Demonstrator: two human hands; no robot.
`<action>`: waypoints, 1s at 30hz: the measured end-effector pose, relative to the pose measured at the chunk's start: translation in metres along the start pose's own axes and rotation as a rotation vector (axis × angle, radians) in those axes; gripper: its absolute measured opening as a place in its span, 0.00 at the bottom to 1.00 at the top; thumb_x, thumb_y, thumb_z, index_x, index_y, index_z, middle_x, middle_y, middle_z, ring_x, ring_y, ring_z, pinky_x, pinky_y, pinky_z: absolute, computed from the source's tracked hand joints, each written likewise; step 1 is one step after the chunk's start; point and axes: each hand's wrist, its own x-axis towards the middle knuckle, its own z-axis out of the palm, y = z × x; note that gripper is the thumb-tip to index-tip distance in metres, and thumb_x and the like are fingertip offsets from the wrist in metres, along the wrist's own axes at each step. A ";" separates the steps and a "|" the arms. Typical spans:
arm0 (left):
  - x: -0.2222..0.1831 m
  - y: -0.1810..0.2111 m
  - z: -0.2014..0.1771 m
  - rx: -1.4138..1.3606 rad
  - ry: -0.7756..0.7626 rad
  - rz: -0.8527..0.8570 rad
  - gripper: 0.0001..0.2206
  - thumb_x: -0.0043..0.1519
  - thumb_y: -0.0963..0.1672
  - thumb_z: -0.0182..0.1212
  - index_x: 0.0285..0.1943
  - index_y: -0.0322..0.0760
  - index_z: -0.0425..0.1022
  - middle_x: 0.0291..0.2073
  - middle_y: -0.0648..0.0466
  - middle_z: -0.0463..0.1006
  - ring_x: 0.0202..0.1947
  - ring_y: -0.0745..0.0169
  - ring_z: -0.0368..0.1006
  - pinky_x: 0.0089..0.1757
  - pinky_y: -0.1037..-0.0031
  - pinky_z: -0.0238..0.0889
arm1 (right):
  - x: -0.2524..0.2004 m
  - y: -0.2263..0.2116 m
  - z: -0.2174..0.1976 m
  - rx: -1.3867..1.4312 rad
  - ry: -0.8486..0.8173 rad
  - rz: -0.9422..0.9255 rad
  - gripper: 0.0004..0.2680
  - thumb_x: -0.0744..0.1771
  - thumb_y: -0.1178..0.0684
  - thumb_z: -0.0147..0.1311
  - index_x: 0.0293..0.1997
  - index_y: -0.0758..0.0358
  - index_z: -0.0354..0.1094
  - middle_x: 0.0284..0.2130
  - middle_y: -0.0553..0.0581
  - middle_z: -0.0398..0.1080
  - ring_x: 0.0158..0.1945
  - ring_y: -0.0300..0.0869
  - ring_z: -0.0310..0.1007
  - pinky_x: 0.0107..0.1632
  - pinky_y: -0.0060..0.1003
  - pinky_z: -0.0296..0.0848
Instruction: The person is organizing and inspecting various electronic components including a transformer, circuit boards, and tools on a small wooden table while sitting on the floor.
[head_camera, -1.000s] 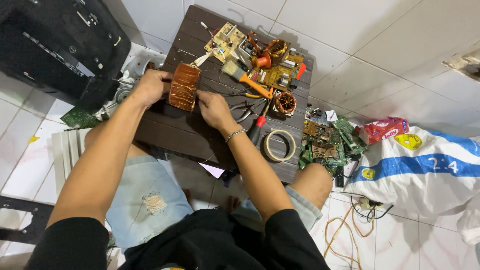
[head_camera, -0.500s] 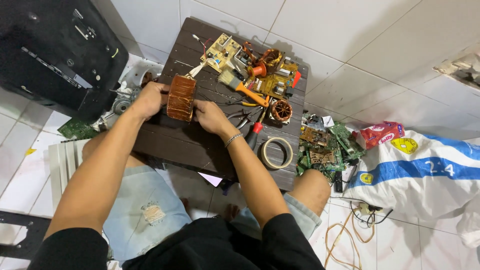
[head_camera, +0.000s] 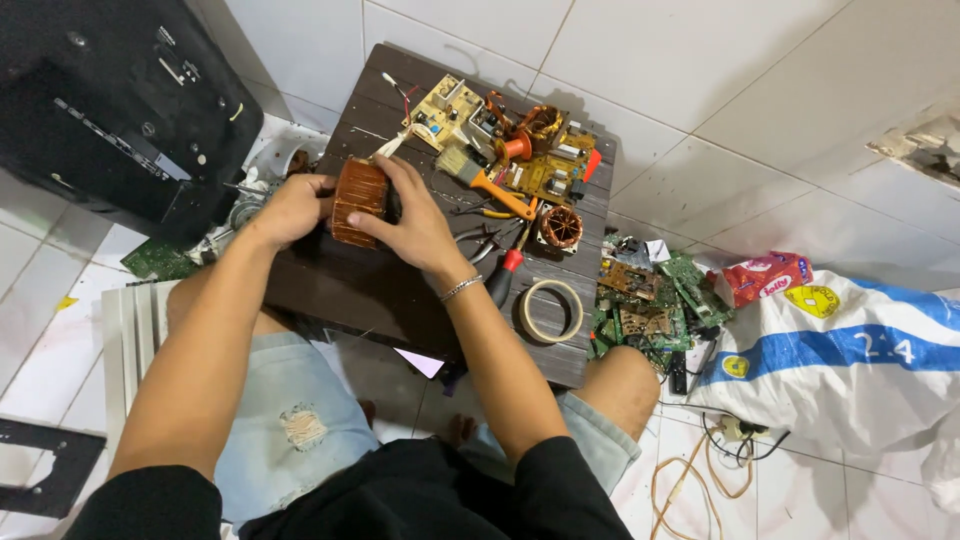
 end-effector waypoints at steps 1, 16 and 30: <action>0.000 0.000 -0.005 -0.093 -0.063 0.003 0.03 0.64 0.44 0.68 0.43 0.42 0.82 0.33 0.53 0.81 0.33 0.61 0.77 0.40 0.67 0.70 | 0.002 0.008 0.004 0.001 -0.008 -0.013 0.34 0.63 0.34 0.65 0.75 0.53 0.52 0.70 0.74 0.52 0.71 0.71 0.56 0.70 0.67 0.58; -0.010 0.134 -0.076 -0.596 -0.155 -0.104 0.09 0.74 0.47 0.50 0.49 0.39 0.70 0.19 0.68 0.57 0.22 0.78 0.57 0.40 0.75 0.64 | -0.011 0.015 0.027 0.006 0.094 -0.139 0.31 0.61 0.44 0.68 0.70 0.56 0.56 0.72 0.63 0.54 0.73 0.54 0.60 0.72 0.45 0.61; -0.109 0.207 0.092 0.204 -0.346 0.297 0.29 0.69 0.47 0.50 0.79 0.37 0.49 0.40 0.38 0.82 0.34 0.40 0.83 0.33 0.56 0.78 | 0.009 0.002 -0.045 0.260 -0.101 0.309 0.25 0.71 0.31 0.29 0.52 0.56 0.75 0.42 0.64 0.78 0.44 0.56 0.81 0.50 0.42 0.78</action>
